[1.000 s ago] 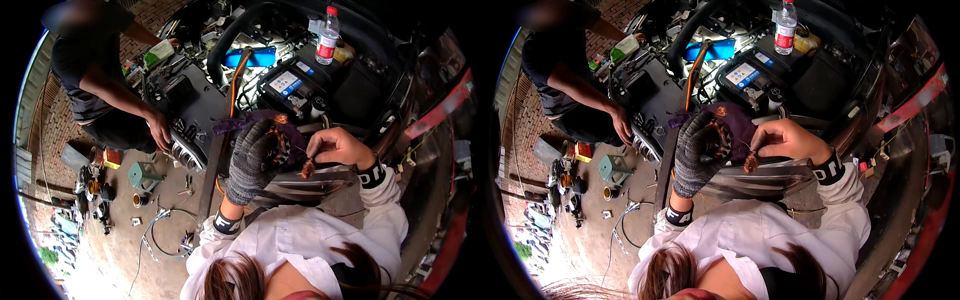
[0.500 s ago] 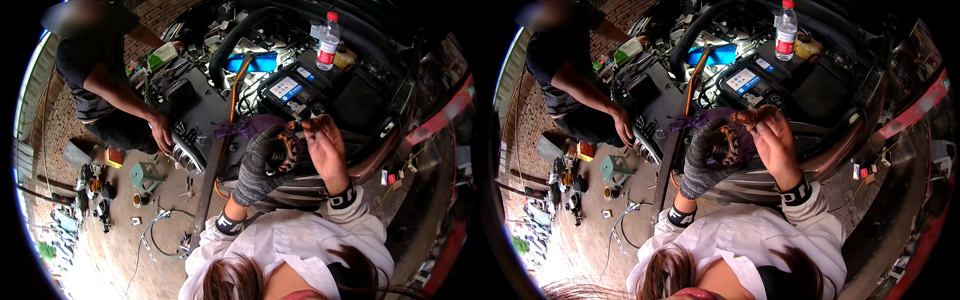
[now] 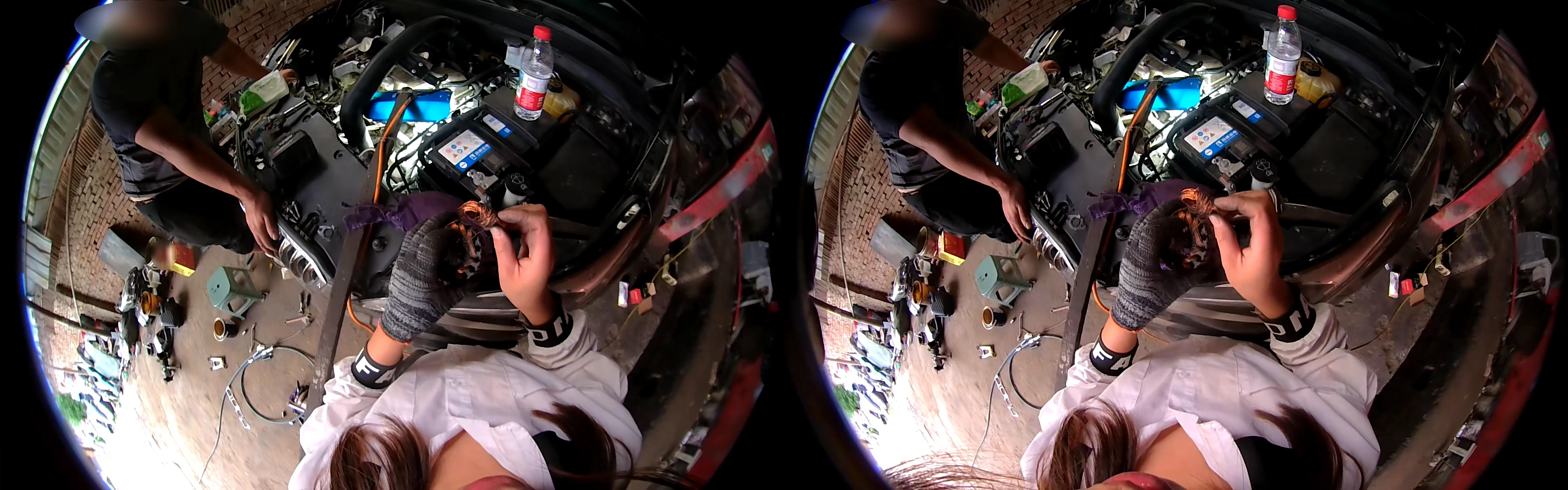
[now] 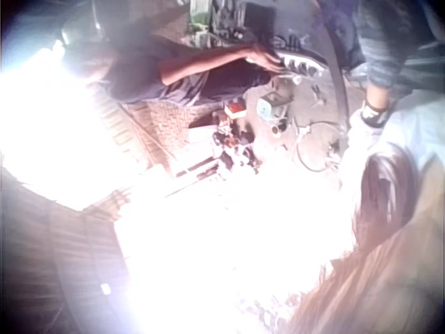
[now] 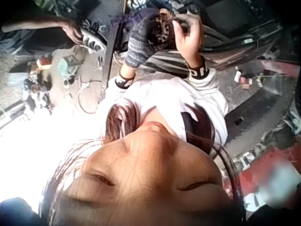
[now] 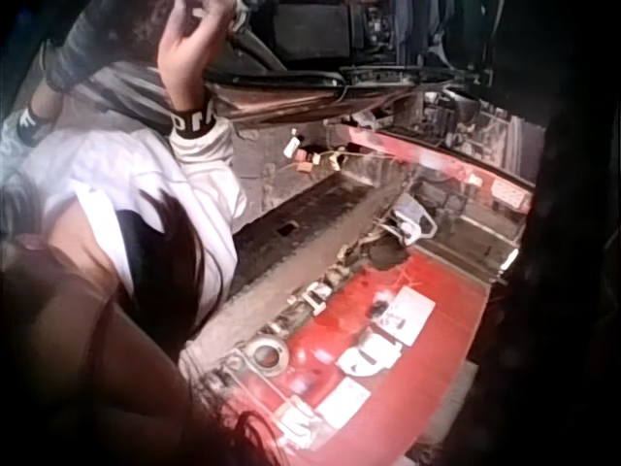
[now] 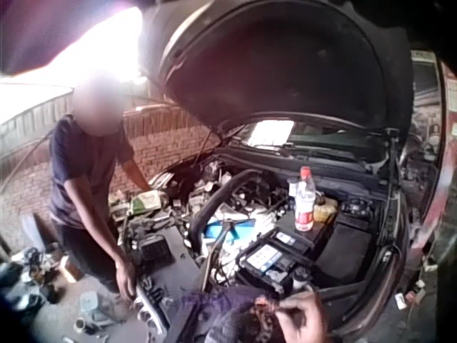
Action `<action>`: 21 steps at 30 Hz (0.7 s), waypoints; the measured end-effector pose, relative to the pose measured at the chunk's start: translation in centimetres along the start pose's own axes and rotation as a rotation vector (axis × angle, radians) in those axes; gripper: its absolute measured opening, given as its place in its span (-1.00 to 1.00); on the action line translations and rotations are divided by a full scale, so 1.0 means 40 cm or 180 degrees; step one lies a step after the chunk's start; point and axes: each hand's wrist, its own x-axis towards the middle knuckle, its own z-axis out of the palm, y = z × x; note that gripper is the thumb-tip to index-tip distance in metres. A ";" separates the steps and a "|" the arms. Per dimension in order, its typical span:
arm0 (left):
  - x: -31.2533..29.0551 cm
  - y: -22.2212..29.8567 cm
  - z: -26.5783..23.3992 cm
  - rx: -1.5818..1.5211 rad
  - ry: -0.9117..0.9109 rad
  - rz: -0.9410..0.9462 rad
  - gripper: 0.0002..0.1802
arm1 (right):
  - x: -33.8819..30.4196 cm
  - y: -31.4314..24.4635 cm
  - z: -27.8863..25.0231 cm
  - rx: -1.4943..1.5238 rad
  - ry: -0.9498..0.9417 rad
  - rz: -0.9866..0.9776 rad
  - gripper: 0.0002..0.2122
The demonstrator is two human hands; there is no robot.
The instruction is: The person holds a motor armature and manipulates the copper windings with gloved hands. They appear to be inspecting or adjusting the coils, possibly for repair or rewinding, while standing in a workshop environment.
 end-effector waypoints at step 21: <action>-0.079 -0.101 0.046 -0.0629 0.0183 -0.0447 -0.08 | -0.081 0.056 0.009 0.0593 -0.0576 0.1094 -0.79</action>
